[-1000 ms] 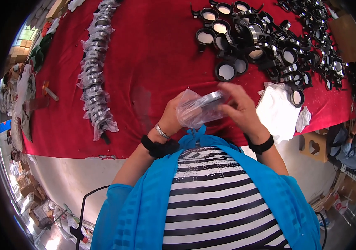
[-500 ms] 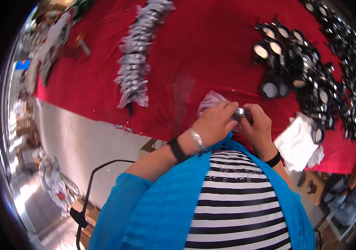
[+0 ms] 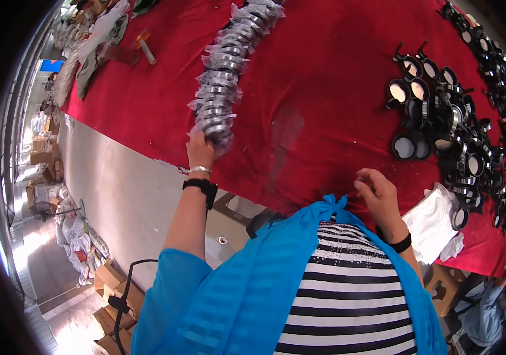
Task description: Packing black plastic industrial components into small plastic bags at a workstation.
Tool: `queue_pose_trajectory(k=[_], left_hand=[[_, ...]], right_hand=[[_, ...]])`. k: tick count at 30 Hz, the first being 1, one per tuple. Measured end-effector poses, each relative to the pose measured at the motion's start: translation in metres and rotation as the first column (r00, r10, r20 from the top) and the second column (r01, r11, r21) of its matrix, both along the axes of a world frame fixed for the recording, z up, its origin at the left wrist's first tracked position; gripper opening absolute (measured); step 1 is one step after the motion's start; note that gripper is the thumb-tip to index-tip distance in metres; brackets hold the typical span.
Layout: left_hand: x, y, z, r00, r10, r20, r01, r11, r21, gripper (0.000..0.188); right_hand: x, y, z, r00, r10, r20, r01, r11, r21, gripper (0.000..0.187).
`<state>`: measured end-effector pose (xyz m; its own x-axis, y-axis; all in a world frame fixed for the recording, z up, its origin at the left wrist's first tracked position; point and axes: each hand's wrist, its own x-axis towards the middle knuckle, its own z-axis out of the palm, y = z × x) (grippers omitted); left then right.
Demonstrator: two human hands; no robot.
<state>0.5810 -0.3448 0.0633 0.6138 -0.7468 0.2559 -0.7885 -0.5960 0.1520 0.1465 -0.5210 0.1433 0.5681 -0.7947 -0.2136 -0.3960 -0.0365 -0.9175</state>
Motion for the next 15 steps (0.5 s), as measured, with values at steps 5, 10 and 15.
queue_pose_trajectory(k=[5, 10, 15], left_hand=[[0.019, -0.018, -0.014, 0.995, 0.089, 0.034, -0.091, 0.994, 0.059, 0.017], [0.016, -0.005, -0.002, 0.999, 0.014, -0.036, -0.010, 0.994, 0.108, 0.021], [-0.026, -0.038, 0.049, 0.999, 0.046, 0.005, -0.046, 0.998, 0.034, 0.040]], right_hand=[[-0.015, 0.008, 0.004, 0.999, 0.020, 0.038, -0.025, 0.993, 0.118, 0.017], [-0.067, 0.003, -0.011, 0.954, -0.299, 0.010, 0.298, 0.952, 0.070, 0.016], [-0.123, 0.002, -0.018, 0.780, -0.608, -0.147, 0.558, 0.782, -0.277, 0.019]])
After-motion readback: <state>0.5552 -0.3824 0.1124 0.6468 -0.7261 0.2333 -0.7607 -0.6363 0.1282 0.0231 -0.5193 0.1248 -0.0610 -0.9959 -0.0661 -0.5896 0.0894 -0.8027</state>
